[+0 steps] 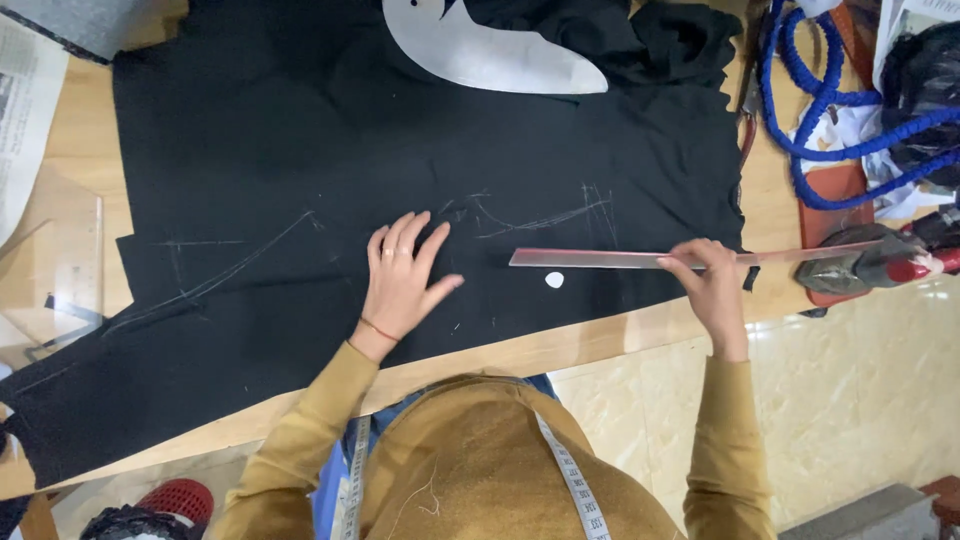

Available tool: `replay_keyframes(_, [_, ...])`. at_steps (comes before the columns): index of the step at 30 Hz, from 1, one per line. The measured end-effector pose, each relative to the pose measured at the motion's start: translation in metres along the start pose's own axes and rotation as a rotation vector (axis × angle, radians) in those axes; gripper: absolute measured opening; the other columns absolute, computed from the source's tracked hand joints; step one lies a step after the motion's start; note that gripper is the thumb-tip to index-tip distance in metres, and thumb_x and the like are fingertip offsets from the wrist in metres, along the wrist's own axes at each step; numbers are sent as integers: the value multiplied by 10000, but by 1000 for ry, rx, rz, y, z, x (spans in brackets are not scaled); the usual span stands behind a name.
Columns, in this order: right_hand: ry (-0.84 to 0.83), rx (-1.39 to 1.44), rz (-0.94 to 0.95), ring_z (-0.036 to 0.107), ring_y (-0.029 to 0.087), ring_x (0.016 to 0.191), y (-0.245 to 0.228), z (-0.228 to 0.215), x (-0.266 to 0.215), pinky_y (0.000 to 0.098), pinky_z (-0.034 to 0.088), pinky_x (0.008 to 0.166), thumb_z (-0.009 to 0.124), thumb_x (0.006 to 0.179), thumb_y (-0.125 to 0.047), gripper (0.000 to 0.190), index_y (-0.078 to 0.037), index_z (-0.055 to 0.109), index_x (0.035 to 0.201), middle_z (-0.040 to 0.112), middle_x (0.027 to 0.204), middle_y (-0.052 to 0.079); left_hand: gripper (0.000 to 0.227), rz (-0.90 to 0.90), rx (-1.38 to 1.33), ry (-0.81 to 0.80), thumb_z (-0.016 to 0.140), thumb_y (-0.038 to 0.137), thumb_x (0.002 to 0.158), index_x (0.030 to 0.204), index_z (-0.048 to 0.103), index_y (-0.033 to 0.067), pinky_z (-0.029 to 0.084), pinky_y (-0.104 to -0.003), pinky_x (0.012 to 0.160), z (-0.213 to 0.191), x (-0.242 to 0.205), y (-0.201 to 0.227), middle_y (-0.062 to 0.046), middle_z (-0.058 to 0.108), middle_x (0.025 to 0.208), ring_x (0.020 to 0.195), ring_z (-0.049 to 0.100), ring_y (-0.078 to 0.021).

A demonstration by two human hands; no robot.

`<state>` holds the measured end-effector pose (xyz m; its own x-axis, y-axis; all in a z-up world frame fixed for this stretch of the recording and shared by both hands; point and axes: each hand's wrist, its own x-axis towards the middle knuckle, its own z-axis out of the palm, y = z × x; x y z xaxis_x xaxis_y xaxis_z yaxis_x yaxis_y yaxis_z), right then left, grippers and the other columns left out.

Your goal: The person places a white paper pattern on a black fabric, uses a ruler and chalk to mark lines, then cuts the fabric along the marked lines with scissors. The person adjusts the fabric and pattern during the process.

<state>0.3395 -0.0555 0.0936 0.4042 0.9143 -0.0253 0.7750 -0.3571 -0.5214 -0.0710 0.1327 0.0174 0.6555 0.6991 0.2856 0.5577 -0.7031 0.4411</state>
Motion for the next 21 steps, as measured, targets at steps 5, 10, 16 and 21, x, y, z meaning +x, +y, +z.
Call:
replay_keyframes(5, [138,54,-99,589,212,869,-39,9,-3,349,380,1000,814,949,-234,140,-143,714,986,679,844,8,605,68,218,-86,591,623,901,1350,566,219,380,-536,1009,32,-57,17,-74,537,1312,1259,506,-270])
replay_keyframes(10, [242,127,-160,565,187,817,-93,19,7,327,390,961,815,968,-218,122,-159,726,1027,701,882,-5,221,90,269,9,624,376,975,1099,670,199,437,-476,895,30,-68,10,-32,611,1062,1086,590,-244])
replay_keyframes(16, [217,73,-95,648,298,787,-152,28,-11,409,499,814,781,963,-188,142,-158,751,1098,750,921,61,90,144,153,49,560,180,973,988,645,154,420,-434,846,-8,-61,24,-30,590,944,969,600,-236])
replay_keyframes(21, [-61,122,329,698,497,978,-181,37,-45,579,530,911,595,1036,-193,279,-214,616,1314,755,1050,210,102,213,-54,-206,520,239,913,895,594,171,379,-412,793,-25,-78,37,-20,573,952,849,567,-238])
